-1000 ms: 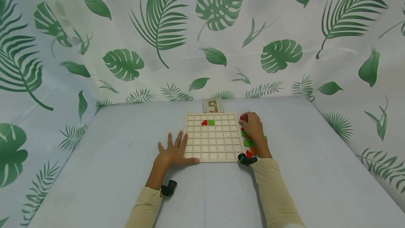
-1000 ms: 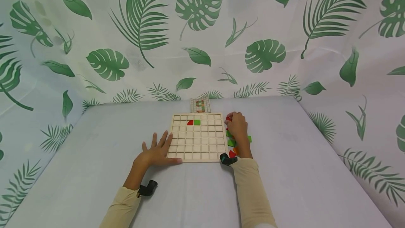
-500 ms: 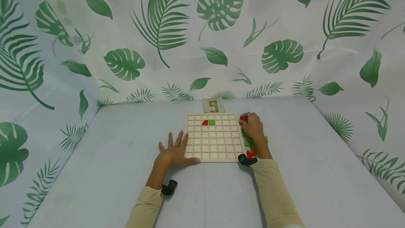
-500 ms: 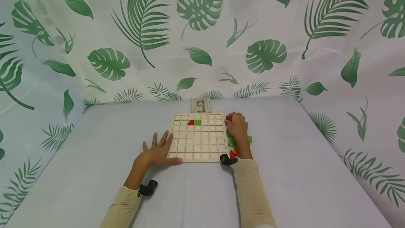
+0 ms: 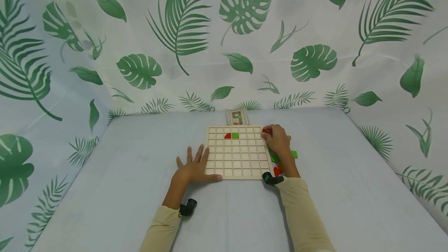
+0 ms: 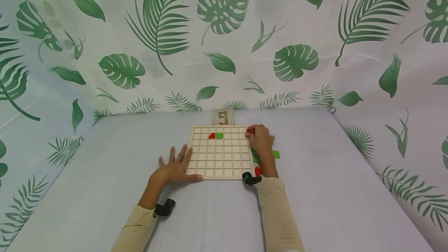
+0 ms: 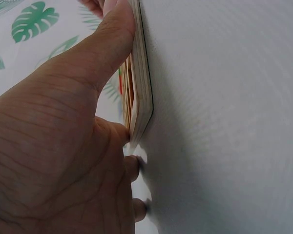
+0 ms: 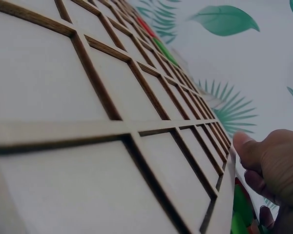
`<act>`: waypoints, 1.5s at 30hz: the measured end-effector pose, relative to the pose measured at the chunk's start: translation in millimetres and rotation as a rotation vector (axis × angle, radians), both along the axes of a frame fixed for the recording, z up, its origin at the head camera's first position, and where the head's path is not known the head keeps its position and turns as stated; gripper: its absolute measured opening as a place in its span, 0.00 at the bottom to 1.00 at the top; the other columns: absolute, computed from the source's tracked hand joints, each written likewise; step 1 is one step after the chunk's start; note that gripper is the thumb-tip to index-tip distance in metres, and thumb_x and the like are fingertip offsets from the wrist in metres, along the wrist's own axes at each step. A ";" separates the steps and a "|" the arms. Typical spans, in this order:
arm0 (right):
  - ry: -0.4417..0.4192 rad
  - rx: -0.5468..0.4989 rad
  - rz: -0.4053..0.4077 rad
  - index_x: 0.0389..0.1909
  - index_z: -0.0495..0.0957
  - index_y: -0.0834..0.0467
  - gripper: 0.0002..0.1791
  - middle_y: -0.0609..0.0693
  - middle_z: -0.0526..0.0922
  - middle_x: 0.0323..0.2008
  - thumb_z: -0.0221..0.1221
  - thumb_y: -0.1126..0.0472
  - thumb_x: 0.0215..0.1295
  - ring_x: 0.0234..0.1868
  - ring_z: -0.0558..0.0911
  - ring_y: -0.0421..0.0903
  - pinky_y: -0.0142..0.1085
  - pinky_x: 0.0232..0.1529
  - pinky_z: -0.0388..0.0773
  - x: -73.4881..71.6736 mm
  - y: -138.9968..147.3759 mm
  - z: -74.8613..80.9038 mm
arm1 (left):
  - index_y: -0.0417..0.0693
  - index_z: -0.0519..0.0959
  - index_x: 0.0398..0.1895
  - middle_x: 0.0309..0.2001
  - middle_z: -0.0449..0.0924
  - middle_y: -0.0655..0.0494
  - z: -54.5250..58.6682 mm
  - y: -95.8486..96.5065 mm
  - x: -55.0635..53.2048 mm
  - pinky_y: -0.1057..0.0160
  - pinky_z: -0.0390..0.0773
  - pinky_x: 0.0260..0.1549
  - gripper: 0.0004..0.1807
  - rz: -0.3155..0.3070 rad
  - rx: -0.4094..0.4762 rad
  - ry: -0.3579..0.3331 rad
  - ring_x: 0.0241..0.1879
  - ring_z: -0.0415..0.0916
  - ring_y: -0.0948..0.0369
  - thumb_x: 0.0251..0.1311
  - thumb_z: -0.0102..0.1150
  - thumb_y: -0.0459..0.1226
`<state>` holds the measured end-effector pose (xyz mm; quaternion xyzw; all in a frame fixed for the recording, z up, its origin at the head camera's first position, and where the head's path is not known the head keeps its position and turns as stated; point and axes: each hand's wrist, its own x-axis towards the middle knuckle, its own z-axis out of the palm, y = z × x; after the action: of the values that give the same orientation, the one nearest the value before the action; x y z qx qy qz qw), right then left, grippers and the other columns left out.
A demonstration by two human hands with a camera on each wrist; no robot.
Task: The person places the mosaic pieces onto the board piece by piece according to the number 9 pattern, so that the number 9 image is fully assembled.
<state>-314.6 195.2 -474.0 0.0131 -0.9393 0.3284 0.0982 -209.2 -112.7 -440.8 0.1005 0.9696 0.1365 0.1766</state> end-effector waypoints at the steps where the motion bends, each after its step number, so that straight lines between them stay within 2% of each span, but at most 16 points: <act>1: 0.005 -0.007 0.005 0.52 0.79 0.61 0.17 0.62 0.78 0.49 0.59 0.55 0.69 0.50 0.77 0.58 0.59 0.48 0.62 0.1 -0.1 -0.7 | 0.52 0.41 0.80 0.80 0.32 0.49 -0.3 0.1 -0.1 0.23 0.39 0.63 0.61 0.001 0.001 0.000 0.76 0.26 0.37 0.51 0.56 0.71; 14: 0.039 -0.094 0.074 0.50 0.80 0.62 0.17 0.61 0.80 0.48 0.62 0.56 0.67 0.50 0.78 0.58 0.55 0.46 0.60 1.7 -13.6 0.5 | 0.52 0.42 0.79 0.80 0.33 0.49 -2.6 -0.2 0.7 0.23 0.39 0.63 0.61 0.002 0.007 0.001 0.76 0.26 0.36 0.51 0.57 0.71; 21: 0.075 -0.064 0.140 0.50 0.81 0.61 0.17 0.60 0.81 0.47 0.63 0.55 0.66 0.48 0.79 0.57 0.64 0.56 0.62 0.3 -22.0 1.6 | 0.52 0.41 0.79 0.80 0.32 0.49 -1.9 0.9 0.6 0.23 0.39 0.63 0.61 0.002 0.007 0.000 0.76 0.26 0.36 0.51 0.57 0.71; 25: 0.081 -0.060 0.179 0.48 0.82 0.62 0.16 0.60 0.81 0.47 0.64 0.56 0.65 0.50 0.79 0.58 0.61 0.60 0.65 1.1 -27.0 2.5 | 0.52 0.42 0.79 0.80 0.32 0.50 -2.2 0.7 0.7 0.24 0.38 0.63 0.61 0.005 0.009 -0.001 0.77 0.26 0.37 0.51 0.57 0.71; 31: 0.090 -0.066 0.232 0.48 0.82 0.63 0.17 0.61 0.81 0.46 0.65 0.56 0.64 0.49 0.79 0.58 0.55 0.53 0.74 1.6 -33.1 1.5 | 0.52 0.43 0.79 0.80 0.33 0.49 -3.2 -0.2 0.2 0.24 0.37 0.64 0.61 0.012 0.022 -0.008 0.77 0.26 0.37 0.50 0.58 0.70; 35: 0.088 -0.081 0.257 0.49 0.82 0.63 0.17 0.61 0.81 0.45 0.64 0.56 0.64 0.48 0.78 0.57 0.52 0.50 0.76 1.1 -36.4 0.4 | 0.53 0.42 0.79 0.80 0.32 0.50 -3.1 0.2 0.0 0.24 0.36 0.64 0.61 0.015 0.016 -0.009 0.77 0.25 0.37 0.50 0.57 0.71; 40: 0.109 -0.107 0.285 0.48 0.82 0.64 0.16 0.60 0.80 0.41 0.65 0.59 0.64 0.41 0.76 0.54 0.48 0.43 0.74 1.3 -39.4 -0.4 | 0.52 0.42 0.79 0.80 0.33 0.49 -1.0 1.3 0.0 0.24 0.37 0.64 0.61 0.014 0.017 0.001 0.76 0.25 0.37 0.50 0.57 0.71; 42: 0.114 -0.106 0.291 0.48 0.82 0.63 0.16 0.60 0.80 0.41 0.65 0.59 0.63 0.40 0.76 0.54 0.48 0.42 0.74 1.0 -40.5 -1.2 | 0.52 0.43 0.79 0.80 0.33 0.49 -0.4 1.6 0.2 0.23 0.38 0.63 0.61 0.015 0.018 0.003 0.76 0.25 0.37 0.50 0.57 0.71; 45: 0.110 -0.092 0.289 0.48 0.83 0.62 0.16 0.59 0.80 0.42 0.65 0.58 0.63 0.43 0.77 0.54 0.51 0.47 0.73 1.1 -42.5 -1.4 | 0.52 0.42 0.79 0.80 0.33 0.49 -0.4 1.6 0.5 0.23 0.37 0.63 0.61 0.015 0.017 0.003 0.76 0.25 0.37 0.50 0.57 0.71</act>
<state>-313.6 152.8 -475.4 0.1614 -0.9049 0.3806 0.1016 -208.7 -111.2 -441.2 0.0948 0.9694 0.1460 0.1731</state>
